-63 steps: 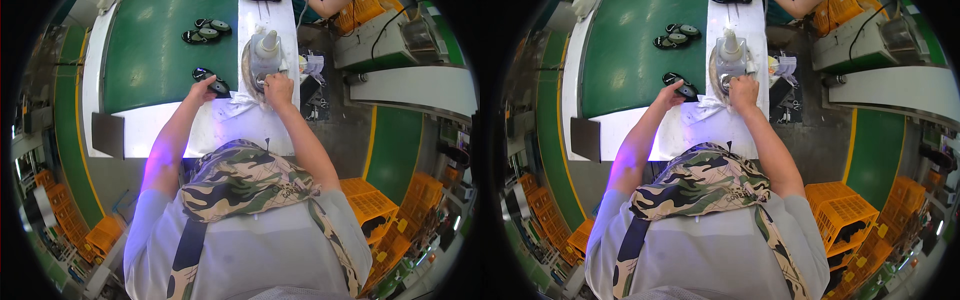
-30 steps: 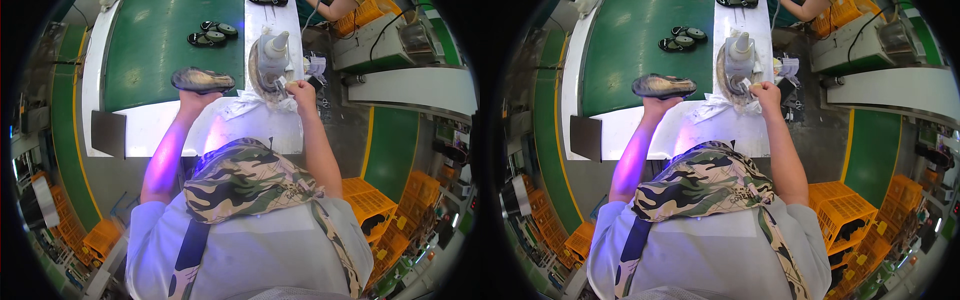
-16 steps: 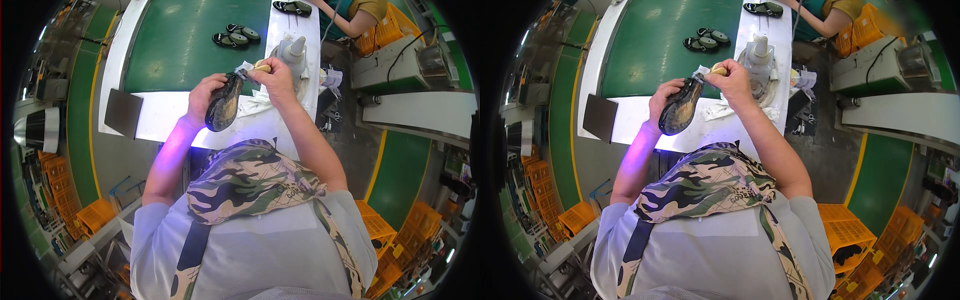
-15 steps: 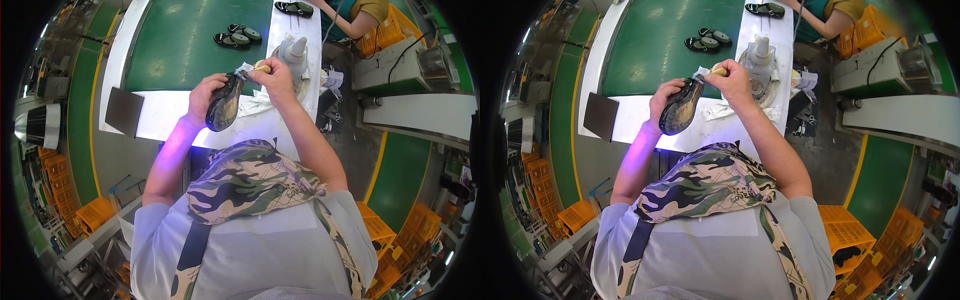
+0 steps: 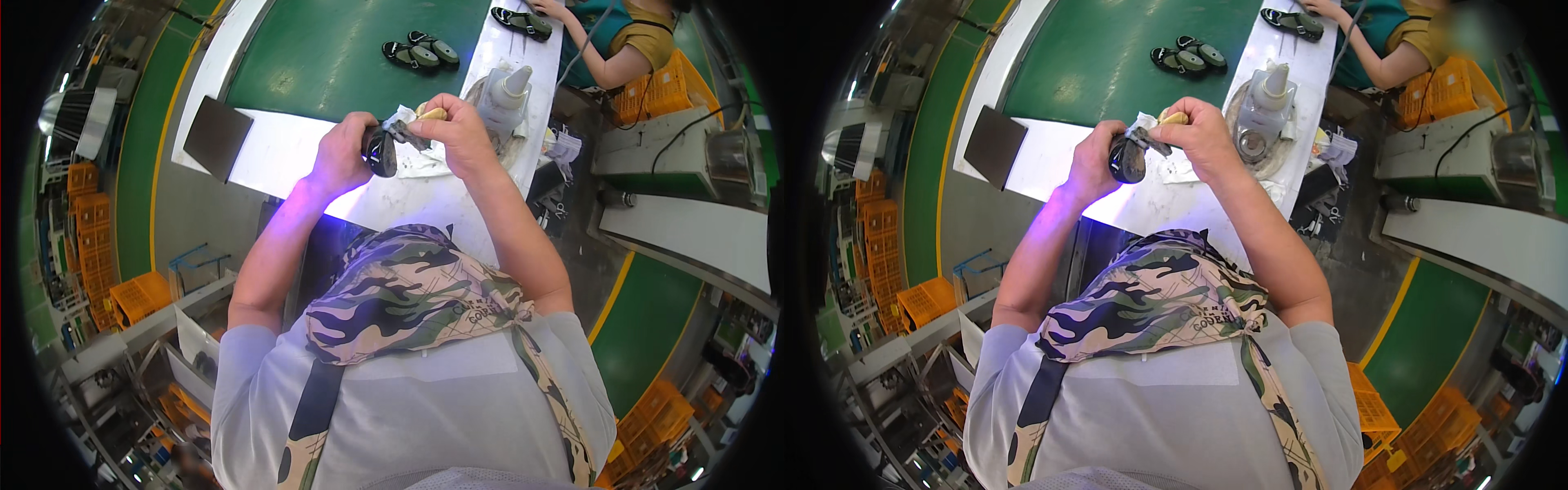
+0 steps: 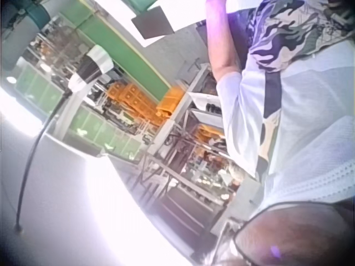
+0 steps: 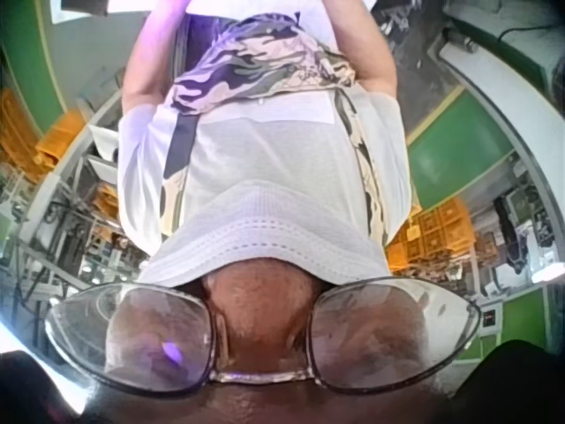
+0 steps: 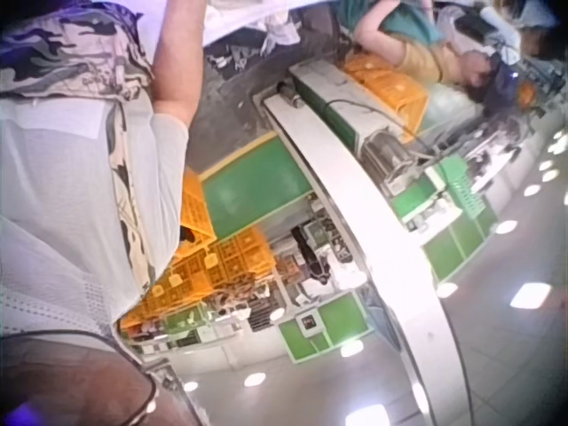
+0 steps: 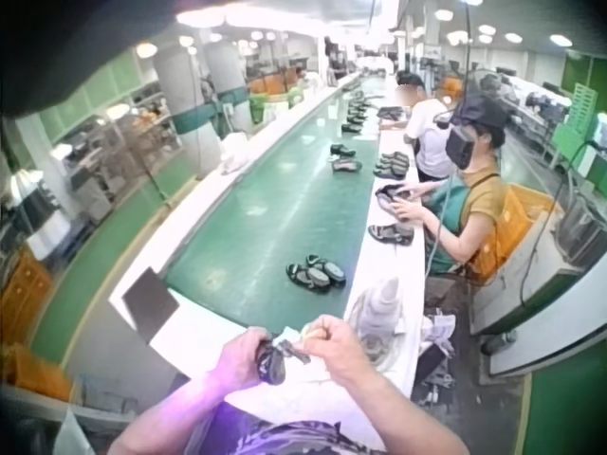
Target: Applying glue or sealant to the edges of shoes on an assembly line.
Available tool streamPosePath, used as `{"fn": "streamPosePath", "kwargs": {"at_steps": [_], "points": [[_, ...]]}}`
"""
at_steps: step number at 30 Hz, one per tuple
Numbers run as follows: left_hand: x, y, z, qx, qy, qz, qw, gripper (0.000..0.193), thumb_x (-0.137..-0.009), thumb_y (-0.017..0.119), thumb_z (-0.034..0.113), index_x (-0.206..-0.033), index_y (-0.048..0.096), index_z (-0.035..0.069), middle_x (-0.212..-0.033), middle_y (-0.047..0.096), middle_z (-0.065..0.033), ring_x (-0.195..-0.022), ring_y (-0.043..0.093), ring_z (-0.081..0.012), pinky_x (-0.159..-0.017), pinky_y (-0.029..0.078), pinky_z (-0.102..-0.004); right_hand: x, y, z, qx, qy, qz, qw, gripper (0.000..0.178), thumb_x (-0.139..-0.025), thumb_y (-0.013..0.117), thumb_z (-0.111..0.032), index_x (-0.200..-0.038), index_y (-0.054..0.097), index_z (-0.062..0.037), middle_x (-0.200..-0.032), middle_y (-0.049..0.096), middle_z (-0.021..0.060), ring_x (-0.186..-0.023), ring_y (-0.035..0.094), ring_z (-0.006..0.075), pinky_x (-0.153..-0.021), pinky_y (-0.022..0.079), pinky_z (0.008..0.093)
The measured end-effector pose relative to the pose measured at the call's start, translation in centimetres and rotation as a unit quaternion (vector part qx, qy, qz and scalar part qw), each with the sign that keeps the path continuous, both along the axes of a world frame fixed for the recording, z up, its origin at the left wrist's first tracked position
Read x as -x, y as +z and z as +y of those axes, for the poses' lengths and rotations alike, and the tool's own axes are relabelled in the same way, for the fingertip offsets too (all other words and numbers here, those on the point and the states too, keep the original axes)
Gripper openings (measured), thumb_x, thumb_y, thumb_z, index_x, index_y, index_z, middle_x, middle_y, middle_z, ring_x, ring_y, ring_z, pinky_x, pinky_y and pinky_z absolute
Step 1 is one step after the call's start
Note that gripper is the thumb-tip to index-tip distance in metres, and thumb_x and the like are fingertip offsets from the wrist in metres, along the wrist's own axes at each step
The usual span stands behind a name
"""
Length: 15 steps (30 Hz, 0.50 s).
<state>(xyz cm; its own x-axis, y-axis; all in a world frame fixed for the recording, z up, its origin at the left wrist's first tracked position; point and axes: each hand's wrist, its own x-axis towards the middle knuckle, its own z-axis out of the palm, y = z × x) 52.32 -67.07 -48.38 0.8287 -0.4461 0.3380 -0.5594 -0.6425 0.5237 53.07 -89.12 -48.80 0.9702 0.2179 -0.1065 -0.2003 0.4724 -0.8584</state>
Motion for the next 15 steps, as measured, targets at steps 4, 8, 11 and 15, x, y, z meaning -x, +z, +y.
{"fn": "streamPosePath", "kwargs": {"at_steps": [4, 8, 11, 15], "points": [[1.2, 0.6, -0.2, -0.08, 0.062, 0.134, 0.986, 0.049, -0.068, 0.079, 0.007, -0.109, 0.052, 0.005, -0.095, 0.065, -0.0179, -0.085, 0.067, -0.0385, -0.074, 0.054, -0.0443, -0.7, 0.1, -0.1, 0.003, 0.037, -0.047, 0.998, 0.023, -0.074, 0.079, -0.001, -0.083, 0.059, -0.0021, -0.078, 0.06, 0.0027, -0.068, 0.057, 0.0089, -0.06, 0.047, 0.0235], [2.1, 1.0, 0.8, -0.072, 0.04, 0.294, 0.952, 0.06, -0.06, 0.085, 0.014, -0.109, 0.053, 0.004, -0.092, 0.068, -0.0136, -0.084, 0.069, -0.0318, -0.078, 0.055, -0.0389, -1.7, -0.4, 0.5, 0.075, 0.037, -0.112, 0.99, 0.021, -0.075, 0.079, -0.003, -0.081, 0.058, -0.0027, -0.076, 0.06, 0.0014, -0.067, 0.054, 0.0069, -0.059, 0.045, 0.0225], [2.9, 0.8, 2.2, -0.016, 0.014, 0.39, 0.92, 0.07, -0.052, 0.088, 0.016, -0.112, 0.054, 0.002, -0.096, 0.068, -0.0097, -0.086, 0.067, -0.0234, -0.082, 0.053, -0.0338, -2.3, -0.8, 1.5, 0.125, 0.052, -0.15, 0.979, 0.021, -0.076, 0.077, -0.001, -0.08, 0.056, -0.0031, -0.082, 0.062, 0.0039, -0.072, 0.055, 0.0078, -0.063, 0.045, 0.0226], [4.6, 0.5, 3.9, 0.05, 0.008, 0.445, 0.894, 0.077, -0.053, 0.087, 0.015, -0.119, 0.052, -0.002, -0.103, 0.065, -0.0129, -0.093, 0.064, -0.0223, -0.085, 0.052, -0.0332, -2.4, -1.5, 3.4, 0.157, 0.098, -0.156, 0.97, 0.021, -0.077, 0.075, 0.002, -0.08, 0.054, -0.0034, -0.09, 0.064, 0.008, -0.079, 0.056, 0.0096, -0.07, 0.046, 0.0231]]}}
